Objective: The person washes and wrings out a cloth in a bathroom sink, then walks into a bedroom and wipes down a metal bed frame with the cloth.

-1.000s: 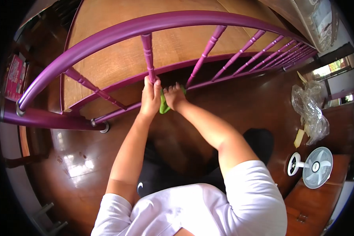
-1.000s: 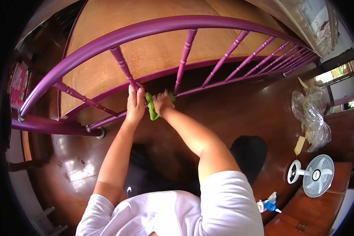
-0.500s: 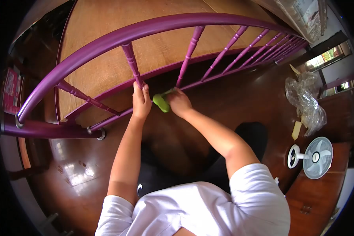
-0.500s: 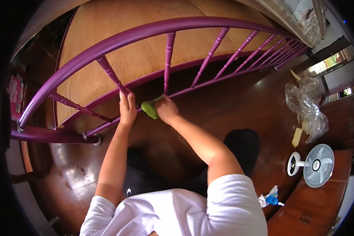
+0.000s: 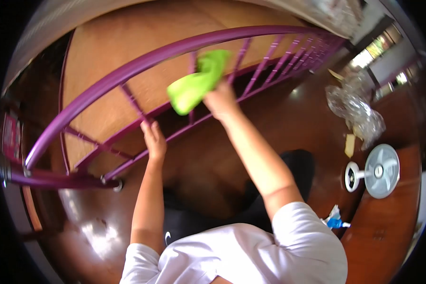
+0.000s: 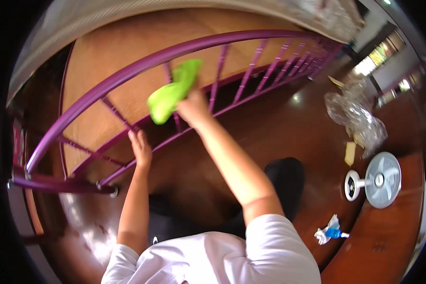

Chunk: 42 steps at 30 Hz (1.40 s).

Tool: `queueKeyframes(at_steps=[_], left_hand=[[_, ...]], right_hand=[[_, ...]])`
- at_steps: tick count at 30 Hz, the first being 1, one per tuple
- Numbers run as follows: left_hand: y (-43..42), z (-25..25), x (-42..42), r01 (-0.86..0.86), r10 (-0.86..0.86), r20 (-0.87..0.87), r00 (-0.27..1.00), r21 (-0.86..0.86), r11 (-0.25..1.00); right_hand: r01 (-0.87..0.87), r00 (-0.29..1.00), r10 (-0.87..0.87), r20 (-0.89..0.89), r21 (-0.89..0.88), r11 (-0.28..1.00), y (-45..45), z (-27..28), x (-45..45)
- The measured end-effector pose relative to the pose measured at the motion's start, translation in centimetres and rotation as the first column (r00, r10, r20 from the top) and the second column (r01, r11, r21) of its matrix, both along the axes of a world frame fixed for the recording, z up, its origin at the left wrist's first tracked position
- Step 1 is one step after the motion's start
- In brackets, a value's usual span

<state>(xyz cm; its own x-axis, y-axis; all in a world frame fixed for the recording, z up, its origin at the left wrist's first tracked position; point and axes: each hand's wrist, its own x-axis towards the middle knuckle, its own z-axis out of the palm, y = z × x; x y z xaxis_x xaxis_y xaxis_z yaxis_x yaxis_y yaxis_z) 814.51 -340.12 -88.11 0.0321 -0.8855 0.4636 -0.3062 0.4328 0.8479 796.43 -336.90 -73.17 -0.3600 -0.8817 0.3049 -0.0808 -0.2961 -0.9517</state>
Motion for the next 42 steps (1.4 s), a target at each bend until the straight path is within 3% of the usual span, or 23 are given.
queueKeyframes(at_steps=[1,2,3,4,6,7,10,12,17,19,20,21,25,26,27,30,31,34,36,38,39,40,42], left_hand=[[-0.7,-1.8,0.0,0.04,-0.029,-0.101,0.994,0.112,0.993],[0.4,0.5,-0.7,0.022,-0.017,-0.077,0.997,0.067,0.997],[1.2,1.1,-1.4,-0.047,0.048,-0.037,0.998,0.027,0.999],[2.0,1.9,-2.3,-0.168,0.167,-0.025,0.986,-0.161,0.972],[4.1,6.5,-3.6,-0.27,0.263,-0.063,0.963,-0.264,0.926],[4.3,8.3,-4.1,-0.266,0.25,-0.092,0.964,-0.359,0.895],[4.2,12.2,-4.5,-0.082,0.071,-0.041,0.997,-0.391,0.917],[2.9,13.7,-5.2,0.105,-0.1,0.033,0.994,-0.272,0.957],[-0.4,14.3,-8.8,0.393,-0.393,0.013,0.919,-0.005,0.919],[-0.7,12.8,-10.1,0.423,-0.422,-0.032,0.906,0.067,0.904],[-1.3,11.3,-10.2,0.358,-0.362,0.089,0.928,0.053,0.932],[-1.7,10.0,-10.5,0.341,-0.341,0.09,0.936,0.022,0.94],[-1.4,9.6,-11.3,0.292,-0.296,0.062,0.953,0.075,0.954],[-1.3,9.3,-11.8,0.331,-0.328,-0.057,0.943,0.05,0.942],[-1.6,8.8,-11.9,0.338,-0.337,-0.068,0.939,0.008,0.941],[-2.2,7.6,-12.4,0.35,-0.356,-0.078,0.931,-0.086,0.933],[-2.1,7.6,-12.3,0.339,-0.344,-0.076,0.936,-0.076,0.938],[-2.1,7.7,-12.5,0.291,-0.295,-0.072,0.953,-0.067,0.955],[-2.4,7.5,-12.0,0.28,-0.282,-0.024,0.959,-0.072,0.957],[-2.0,8.0,-12.2,0.248,-0.251,-0.035,0.967,-0.071,0.966],[-2.1,7.6,-12.3,0.227,-0.231,-0.041,0.972,-0.084,0.97],[-2.0,7.5,-12.5,0.221,-0.225,-0.057,0.973,-0.068,0.973],[-1.7,7.8,-12.9,0.137,-0.141,-0.033,0.989,-0.107,0.985]], right_hand=[[0.074,0.994,-0.079,-0.076,-0.07,0.995,-1.6,-0.2,1.2],[0.15,0.974,-0.17,-0.146,-0.14,0.979,-3.1,-0.3,2.4],[0.208,0.969,-0.231,-0.091,-0.212,0.955,-4.1,0.2,3.3],[0.258,0.96,-0.277,-0.029,-0.279,0.925,-4.7,0.7,3.7],[0.305,0.943,-0.33,-0.042,-0.289,0.908,-4.5,0.9,3.6],[0.285,0.938,-0.332,-0.099,-0.326,0.901,-4.0,0.8,3.4],[0.133,0.986,-0.151,-0.075,-0.207,0.969,-3.0,0.1,2.6],[0.156,0.962,-0.21,-0.172,-0.284,0.946,-3.4,-2.6,2.4],[0.018,1.0,-0.013,0.015,-0.345,0.938,-2.6,-6.0,2.5],[-0.033,0.969,0.096,0.227,-0.269,0.963,-2.9,-7.6,2.8],[-0.069,0.935,0.143,0.325,-0.23,0.971,-2.8,-8.4,2.8],[0.039,0.98,0.009,0.201,-0.233,0.972,-1.6,-8.0,2.8],[0.102,0.975,-0.105,-0.194,-0.026,0.994,-2.6,-19.8,2.3],[0.166,0.931,-0.151,-0.332,0.018,0.986,-1.8,-21.1,1.8],[0.15,0.838,-0.065,-0.542,0.114,0.982,-1.0,-22.2,1.0],[0.217,0.557,-0.158,-0.815,-0.041,0.975,-0.9,-24.0,0.3],[0.124,0.583,0.014,-0.812,0.106,0.987,-1.1,-24.3,-0.7],[-0.02,0.404,0.001,-0.915,-0.008,1.0,-0.3,-23.7,-4.1],[0.107,0.385,0.167,-0.907,0.224,0.969,0.5,-21.7,-7.4],[-0.027,0.539,-0.091,-0.837,-0.125,0.992,1.5,-23.9,-10.8],[-0.072,0.833,0.082,-0.548,0.04,0.997,2.9,-23.2,-11.1],[-0.18,0.967,0.209,-0.146,0.19,0.965,4.5,-21.7,-11.0],[0.104,0.967,-0.107,-0.231,-0.025,0.994,5.8,-18.5,-11.2]])
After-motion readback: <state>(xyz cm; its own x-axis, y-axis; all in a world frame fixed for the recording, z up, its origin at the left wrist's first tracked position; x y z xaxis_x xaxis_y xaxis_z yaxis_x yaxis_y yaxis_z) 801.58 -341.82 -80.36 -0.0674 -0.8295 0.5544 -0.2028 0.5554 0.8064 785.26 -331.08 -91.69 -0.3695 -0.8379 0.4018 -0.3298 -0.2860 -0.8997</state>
